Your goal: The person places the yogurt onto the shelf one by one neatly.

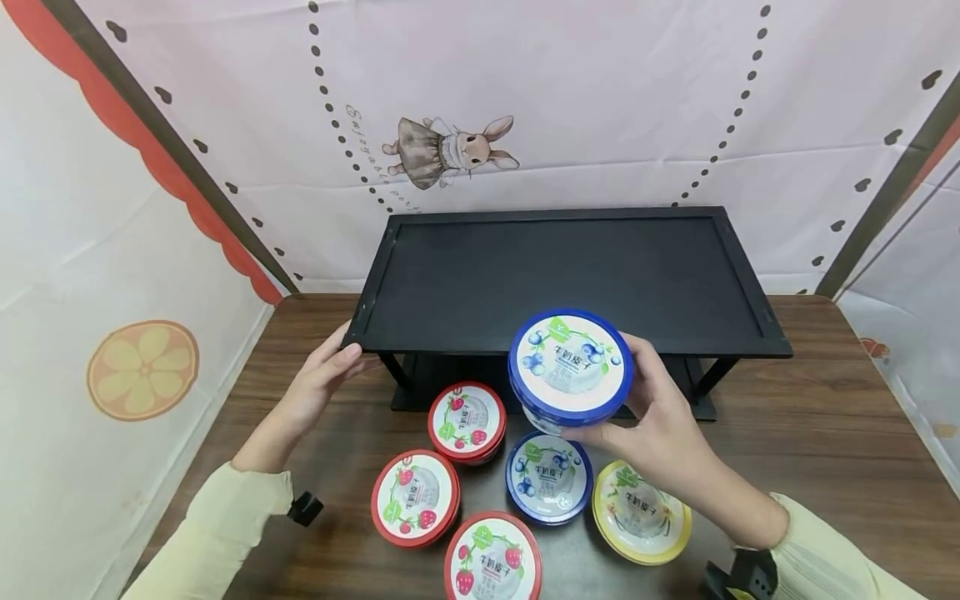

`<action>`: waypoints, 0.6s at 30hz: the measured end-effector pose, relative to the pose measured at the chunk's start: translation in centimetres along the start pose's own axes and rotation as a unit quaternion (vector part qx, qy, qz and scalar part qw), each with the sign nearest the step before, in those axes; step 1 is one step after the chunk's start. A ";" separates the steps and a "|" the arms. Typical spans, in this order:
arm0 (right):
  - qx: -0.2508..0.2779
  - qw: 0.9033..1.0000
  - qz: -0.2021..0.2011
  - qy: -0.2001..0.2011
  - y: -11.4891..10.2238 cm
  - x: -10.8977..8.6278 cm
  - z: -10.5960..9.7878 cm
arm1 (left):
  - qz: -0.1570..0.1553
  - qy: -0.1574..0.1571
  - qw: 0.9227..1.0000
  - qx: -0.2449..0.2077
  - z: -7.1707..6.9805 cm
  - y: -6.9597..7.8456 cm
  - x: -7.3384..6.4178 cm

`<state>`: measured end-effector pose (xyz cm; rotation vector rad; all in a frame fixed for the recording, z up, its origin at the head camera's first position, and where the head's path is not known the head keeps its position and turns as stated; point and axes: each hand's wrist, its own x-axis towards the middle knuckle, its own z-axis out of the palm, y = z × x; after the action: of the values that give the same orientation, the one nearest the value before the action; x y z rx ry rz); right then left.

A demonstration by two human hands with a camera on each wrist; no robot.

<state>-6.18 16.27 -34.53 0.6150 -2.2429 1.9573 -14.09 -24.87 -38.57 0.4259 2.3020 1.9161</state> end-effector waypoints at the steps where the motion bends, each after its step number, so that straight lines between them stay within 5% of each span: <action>1: 0.004 1.000 0.000 0.001 0.0 0.1 0.1 | 0.000 0.000 1.000 0.000 0.0 0.0 0.1; 18: 0.014 1.000 0.000 -0.015 -1.2 1.6 2.5 | 0.008 0.004 1.000 -0.006 0.1 0.1 0.1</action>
<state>-6.73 13.40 -33.29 0.6527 -2.2364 1.9953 -14.13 -24.79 -38.48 0.4378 2.2983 1.9411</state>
